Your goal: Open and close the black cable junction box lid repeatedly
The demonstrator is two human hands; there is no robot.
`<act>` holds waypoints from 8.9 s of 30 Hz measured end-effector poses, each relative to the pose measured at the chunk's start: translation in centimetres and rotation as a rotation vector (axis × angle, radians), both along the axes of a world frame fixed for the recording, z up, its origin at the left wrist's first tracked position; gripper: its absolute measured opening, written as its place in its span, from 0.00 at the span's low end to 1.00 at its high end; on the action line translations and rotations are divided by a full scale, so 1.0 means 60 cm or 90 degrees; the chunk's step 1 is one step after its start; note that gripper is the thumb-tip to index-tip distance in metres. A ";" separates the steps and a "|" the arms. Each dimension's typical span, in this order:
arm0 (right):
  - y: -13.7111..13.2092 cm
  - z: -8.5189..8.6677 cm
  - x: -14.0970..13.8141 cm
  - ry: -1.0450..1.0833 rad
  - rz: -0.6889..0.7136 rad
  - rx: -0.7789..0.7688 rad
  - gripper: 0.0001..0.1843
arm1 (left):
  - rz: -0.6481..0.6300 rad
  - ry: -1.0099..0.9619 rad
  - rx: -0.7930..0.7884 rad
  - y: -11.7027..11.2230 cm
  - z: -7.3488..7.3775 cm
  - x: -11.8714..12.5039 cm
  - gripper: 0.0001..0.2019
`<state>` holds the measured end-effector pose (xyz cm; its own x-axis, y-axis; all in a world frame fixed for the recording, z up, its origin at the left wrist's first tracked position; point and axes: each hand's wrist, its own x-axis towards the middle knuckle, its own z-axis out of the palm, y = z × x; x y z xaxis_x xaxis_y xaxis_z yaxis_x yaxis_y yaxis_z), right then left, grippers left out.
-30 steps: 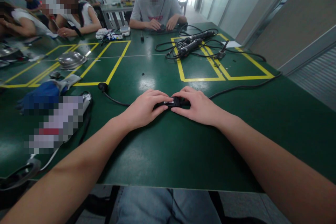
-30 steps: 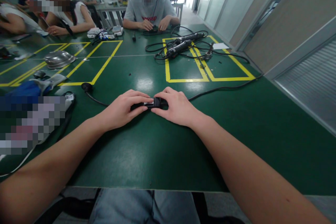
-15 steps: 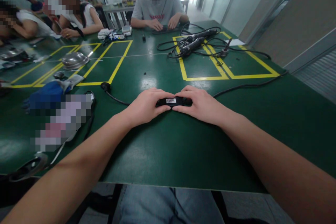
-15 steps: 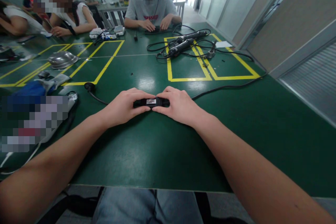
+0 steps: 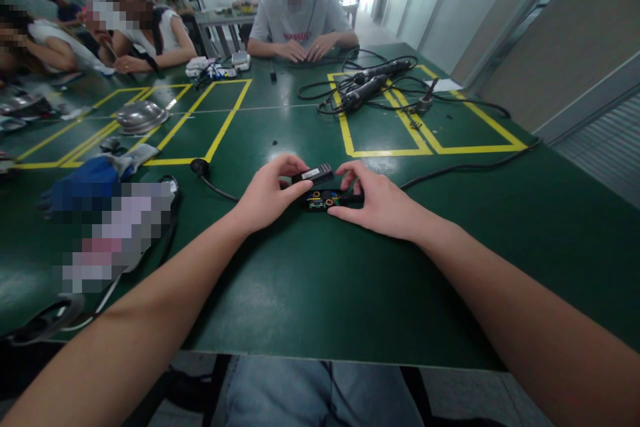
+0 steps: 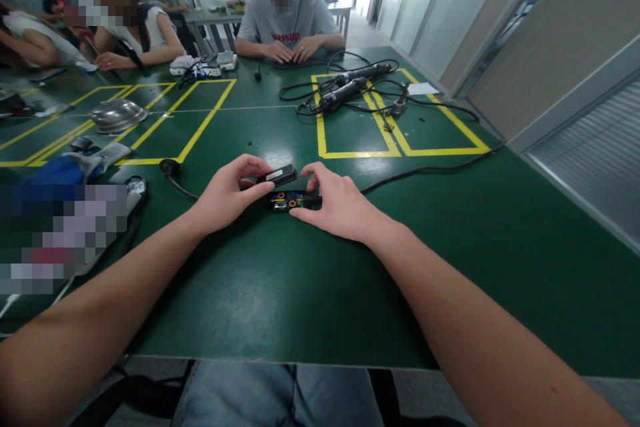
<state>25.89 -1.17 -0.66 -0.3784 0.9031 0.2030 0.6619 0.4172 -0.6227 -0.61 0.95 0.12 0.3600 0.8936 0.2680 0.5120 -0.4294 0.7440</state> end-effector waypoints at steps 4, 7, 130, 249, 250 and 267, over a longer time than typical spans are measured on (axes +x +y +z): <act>0.002 0.002 0.004 0.011 0.008 0.002 0.18 | 0.121 0.164 0.101 0.010 -0.006 -0.014 0.05; 0.003 0.011 0.005 -0.034 0.042 0.028 0.06 | 0.112 0.209 0.126 0.009 -0.002 -0.018 0.04; 0.003 0.015 0.006 -0.004 0.072 0.023 0.04 | -0.112 0.294 0.103 -0.023 0.029 -0.008 0.07; 0.012 0.001 -0.027 0.013 0.219 0.186 0.13 | -0.163 0.213 0.199 -0.022 0.018 0.004 0.08; 0.013 0.000 -0.029 0.015 0.220 0.177 0.15 | -0.164 0.211 0.197 -0.022 0.018 0.005 0.07; 0.014 -0.002 -0.041 -0.019 0.226 0.168 0.18 | -0.182 0.167 0.167 -0.025 0.018 0.008 0.07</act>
